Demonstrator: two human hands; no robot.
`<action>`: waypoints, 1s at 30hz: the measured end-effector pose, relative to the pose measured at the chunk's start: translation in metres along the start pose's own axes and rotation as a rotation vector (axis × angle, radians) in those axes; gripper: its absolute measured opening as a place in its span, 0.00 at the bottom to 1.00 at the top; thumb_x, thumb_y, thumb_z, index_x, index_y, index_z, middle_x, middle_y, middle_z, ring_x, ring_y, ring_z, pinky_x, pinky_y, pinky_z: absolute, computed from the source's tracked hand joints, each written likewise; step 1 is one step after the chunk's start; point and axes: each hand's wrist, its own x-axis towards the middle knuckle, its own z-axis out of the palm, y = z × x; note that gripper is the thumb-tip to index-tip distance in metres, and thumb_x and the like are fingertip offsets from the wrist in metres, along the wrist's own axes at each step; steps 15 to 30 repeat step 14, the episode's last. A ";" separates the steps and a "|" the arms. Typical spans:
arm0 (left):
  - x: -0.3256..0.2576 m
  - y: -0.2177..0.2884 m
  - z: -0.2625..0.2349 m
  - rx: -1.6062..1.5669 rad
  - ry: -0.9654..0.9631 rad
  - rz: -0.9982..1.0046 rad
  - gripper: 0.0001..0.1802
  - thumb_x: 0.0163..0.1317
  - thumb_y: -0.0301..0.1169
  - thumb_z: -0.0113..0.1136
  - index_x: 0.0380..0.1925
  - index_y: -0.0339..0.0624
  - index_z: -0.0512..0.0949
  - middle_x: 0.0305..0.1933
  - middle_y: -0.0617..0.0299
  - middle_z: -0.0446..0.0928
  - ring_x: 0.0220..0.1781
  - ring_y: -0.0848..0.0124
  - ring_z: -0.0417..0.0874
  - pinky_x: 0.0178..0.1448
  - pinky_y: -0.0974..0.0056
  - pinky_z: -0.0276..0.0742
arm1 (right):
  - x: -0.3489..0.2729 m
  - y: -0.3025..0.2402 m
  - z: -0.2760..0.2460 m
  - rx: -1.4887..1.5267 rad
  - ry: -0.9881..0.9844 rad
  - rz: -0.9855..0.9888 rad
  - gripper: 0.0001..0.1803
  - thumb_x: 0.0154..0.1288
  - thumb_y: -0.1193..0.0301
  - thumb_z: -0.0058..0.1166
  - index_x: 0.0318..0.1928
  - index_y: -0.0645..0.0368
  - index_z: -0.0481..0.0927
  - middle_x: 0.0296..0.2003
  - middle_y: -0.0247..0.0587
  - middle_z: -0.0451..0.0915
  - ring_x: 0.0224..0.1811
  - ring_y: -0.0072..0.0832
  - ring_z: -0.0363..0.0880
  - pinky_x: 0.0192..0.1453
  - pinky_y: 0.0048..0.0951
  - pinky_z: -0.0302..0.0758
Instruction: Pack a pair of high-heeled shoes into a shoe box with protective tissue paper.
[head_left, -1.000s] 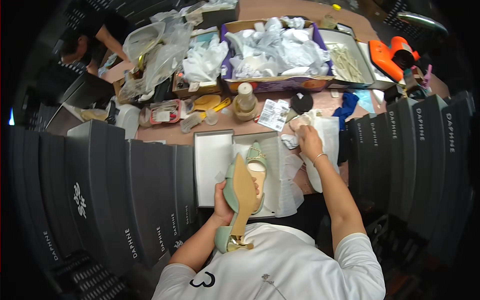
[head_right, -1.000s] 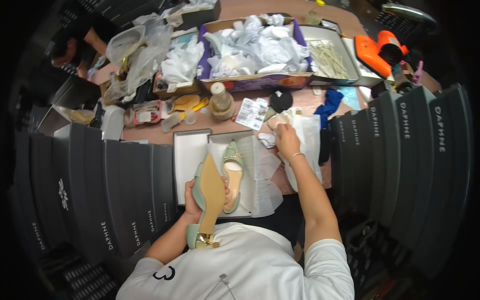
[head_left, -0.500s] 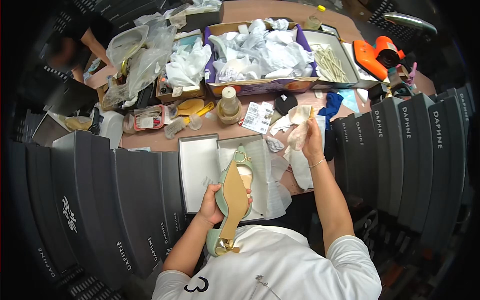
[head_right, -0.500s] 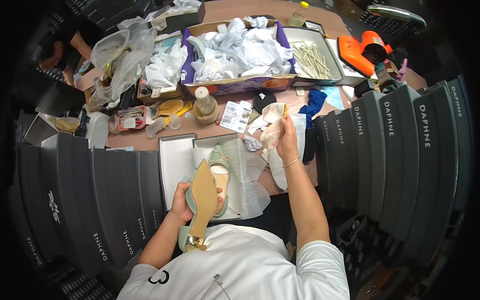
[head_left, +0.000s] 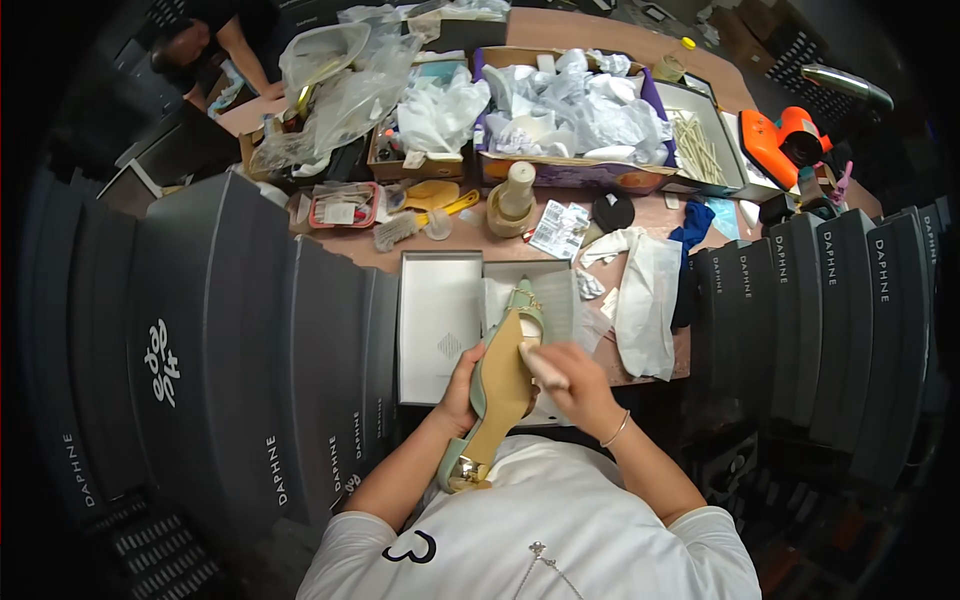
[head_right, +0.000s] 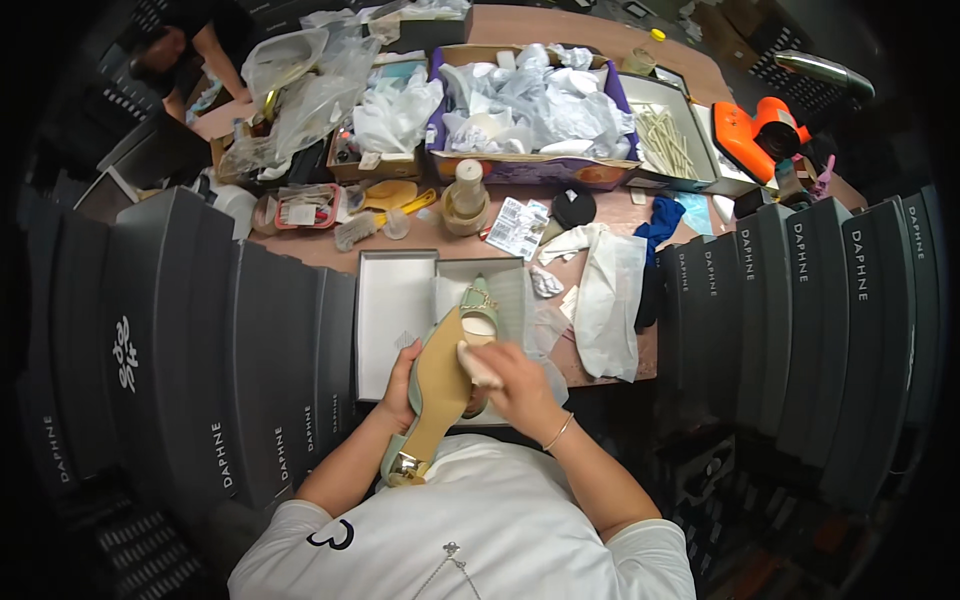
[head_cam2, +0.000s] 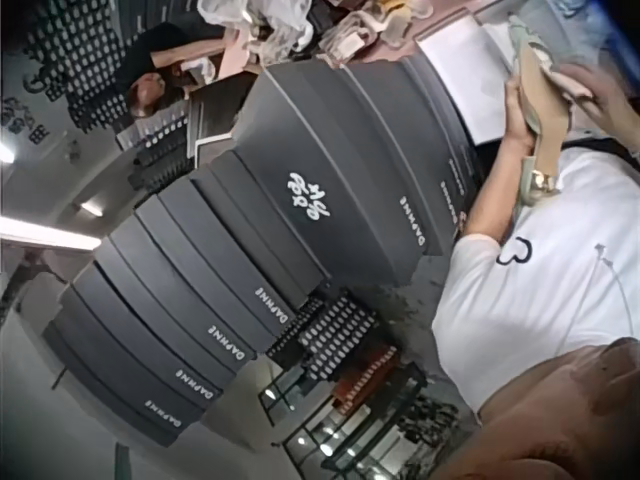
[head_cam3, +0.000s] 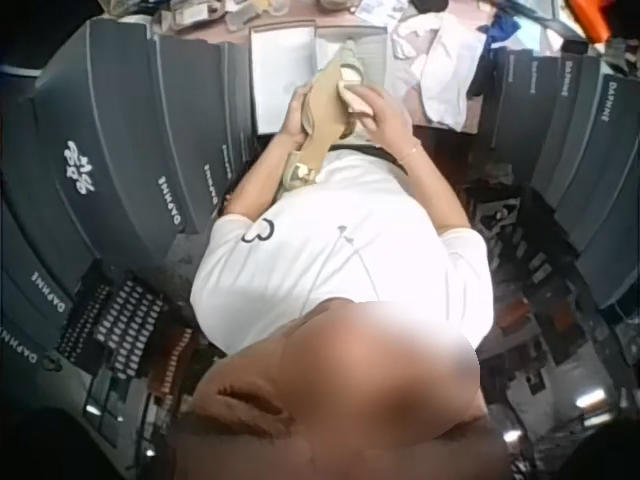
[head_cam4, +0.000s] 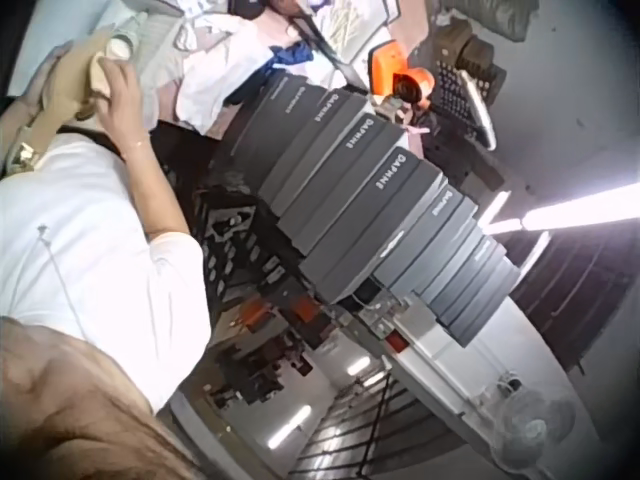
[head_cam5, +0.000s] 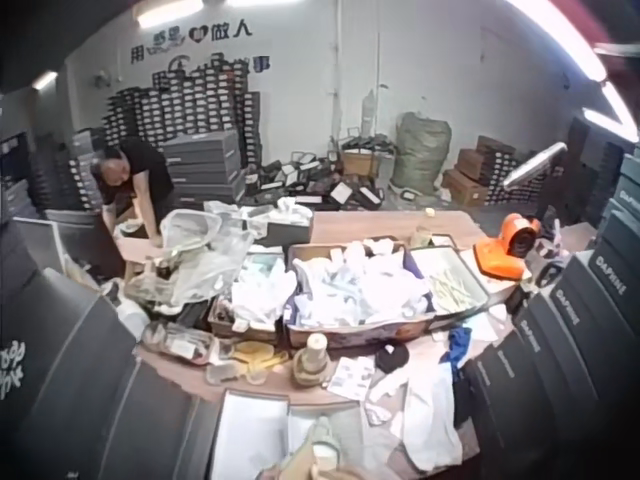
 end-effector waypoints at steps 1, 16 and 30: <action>0.002 -0.002 0.002 -0.003 0.065 0.025 0.36 0.62 0.57 0.46 0.57 0.36 0.69 0.50 0.48 0.76 0.49 0.57 0.81 0.53 0.54 0.79 | -0.005 -0.012 0.008 0.031 -0.092 0.066 0.33 0.44 0.83 0.57 0.56 0.53 0.76 0.48 0.47 0.76 0.46 0.46 0.78 0.50 0.35 0.77; -0.016 0.010 -0.023 -0.034 -0.039 0.094 0.38 0.61 0.59 0.43 0.64 0.44 0.64 0.59 0.38 0.70 0.57 0.46 0.76 0.58 0.40 0.74 | 0.175 0.054 -0.028 -0.115 0.196 -0.127 0.34 0.49 0.89 0.42 0.61 0.57 0.72 0.54 0.52 0.77 0.55 0.40 0.78 0.59 0.39 0.72; -0.016 0.010 -0.023 -0.034 -0.039 0.094 0.38 0.61 0.59 0.43 0.64 0.44 0.64 0.59 0.38 0.70 0.57 0.46 0.76 0.58 0.40 0.74 | 0.175 0.054 -0.028 -0.115 0.196 -0.127 0.34 0.49 0.89 0.42 0.61 0.57 0.72 0.54 0.52 0.77 0.55 0.40 0.78 0.59 0.39 0.72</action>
